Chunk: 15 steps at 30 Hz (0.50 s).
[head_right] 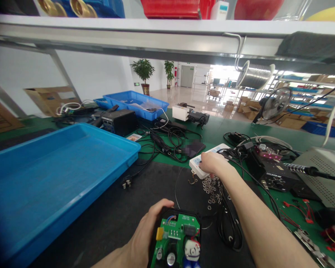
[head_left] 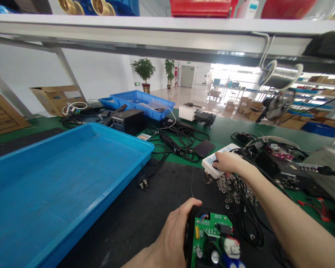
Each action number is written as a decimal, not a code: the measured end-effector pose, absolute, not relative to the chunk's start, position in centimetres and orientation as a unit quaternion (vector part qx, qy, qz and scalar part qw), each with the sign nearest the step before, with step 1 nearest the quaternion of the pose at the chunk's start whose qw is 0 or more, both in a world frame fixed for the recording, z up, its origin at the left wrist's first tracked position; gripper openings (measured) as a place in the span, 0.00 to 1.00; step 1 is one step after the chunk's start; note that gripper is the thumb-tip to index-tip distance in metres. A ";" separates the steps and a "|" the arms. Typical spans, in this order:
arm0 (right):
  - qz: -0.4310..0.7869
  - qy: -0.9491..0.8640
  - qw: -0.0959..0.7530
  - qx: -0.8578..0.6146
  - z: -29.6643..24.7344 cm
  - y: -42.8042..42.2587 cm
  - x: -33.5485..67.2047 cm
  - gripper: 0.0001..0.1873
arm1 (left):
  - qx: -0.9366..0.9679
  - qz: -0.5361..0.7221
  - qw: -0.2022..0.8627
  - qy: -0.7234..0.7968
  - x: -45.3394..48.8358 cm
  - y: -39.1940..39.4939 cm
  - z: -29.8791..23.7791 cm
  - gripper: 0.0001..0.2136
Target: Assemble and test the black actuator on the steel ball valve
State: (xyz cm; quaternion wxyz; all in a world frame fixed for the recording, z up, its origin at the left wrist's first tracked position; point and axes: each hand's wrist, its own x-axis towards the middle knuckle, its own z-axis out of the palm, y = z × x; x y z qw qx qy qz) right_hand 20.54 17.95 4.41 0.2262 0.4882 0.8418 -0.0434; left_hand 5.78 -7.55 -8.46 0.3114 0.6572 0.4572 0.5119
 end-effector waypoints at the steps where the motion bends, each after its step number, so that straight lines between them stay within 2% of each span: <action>1: -0.044 0.842 0.227 0.488 4.5 18.0 20.5 0.23 | 0.656 0.514 0.321 0.450 5.8 -7.7 -7.4 0.54; 6: -0.055 0.840 0.233 0.487 4.5 18.2 20.5 0.22 | 0.485 0.551 0.549 0.400 5.1 -7.0 -2.1 0.58; 8: -0.064 0.837 0.238 0.489 4.6 18.2 20.5 0.22 | 0.350 0.599 0.623 0.361 4.4 -6.2 -1.6 0.52; 11: -0.079 0.831 0.247 0.492 4.8 18.1 20.3 0.22 | 0.243 0.613 0.658 0.363 3.4 -5.3 -2.4 0.37; 15: -0.093 0.828 0.248 0.495 5.1 17.9 20.3 0.22 | 0.159 0.603 0.687 0.373 2.8 -4.9 -2.8 0.33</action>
